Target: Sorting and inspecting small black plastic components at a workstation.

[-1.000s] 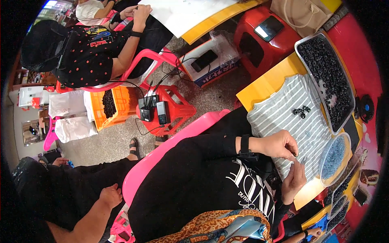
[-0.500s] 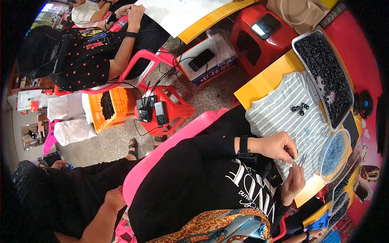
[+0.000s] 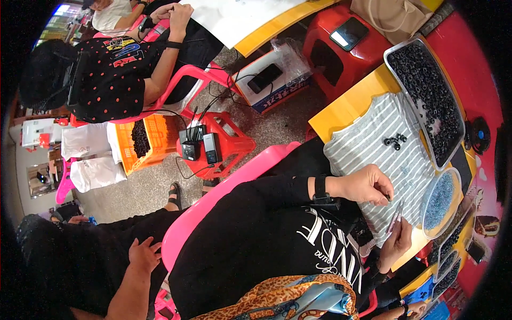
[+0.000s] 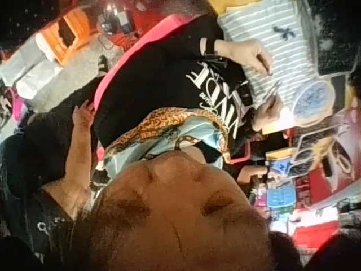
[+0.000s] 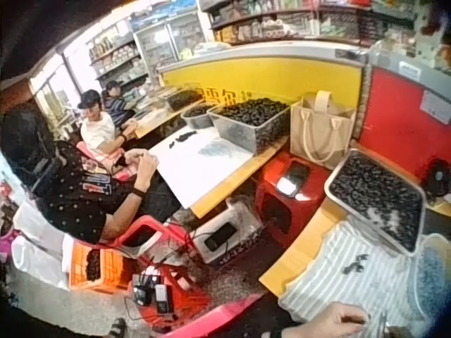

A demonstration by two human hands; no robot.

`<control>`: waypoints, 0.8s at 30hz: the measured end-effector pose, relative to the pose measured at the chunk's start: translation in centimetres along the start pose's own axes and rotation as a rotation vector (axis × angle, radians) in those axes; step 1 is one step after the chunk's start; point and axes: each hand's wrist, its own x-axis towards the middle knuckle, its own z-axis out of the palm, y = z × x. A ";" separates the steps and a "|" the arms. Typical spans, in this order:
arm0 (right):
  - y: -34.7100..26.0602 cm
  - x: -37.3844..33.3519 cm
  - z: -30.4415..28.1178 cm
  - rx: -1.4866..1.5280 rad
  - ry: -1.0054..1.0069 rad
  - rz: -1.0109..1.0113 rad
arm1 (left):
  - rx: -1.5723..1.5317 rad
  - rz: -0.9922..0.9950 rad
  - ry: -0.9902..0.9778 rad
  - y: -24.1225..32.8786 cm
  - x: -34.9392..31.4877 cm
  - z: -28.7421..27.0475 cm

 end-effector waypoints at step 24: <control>-4.7 2.7 2.8 0.526 -0.056 -0.095 | -0.370 -0.347 -0.115 0.5 0.2 -1.2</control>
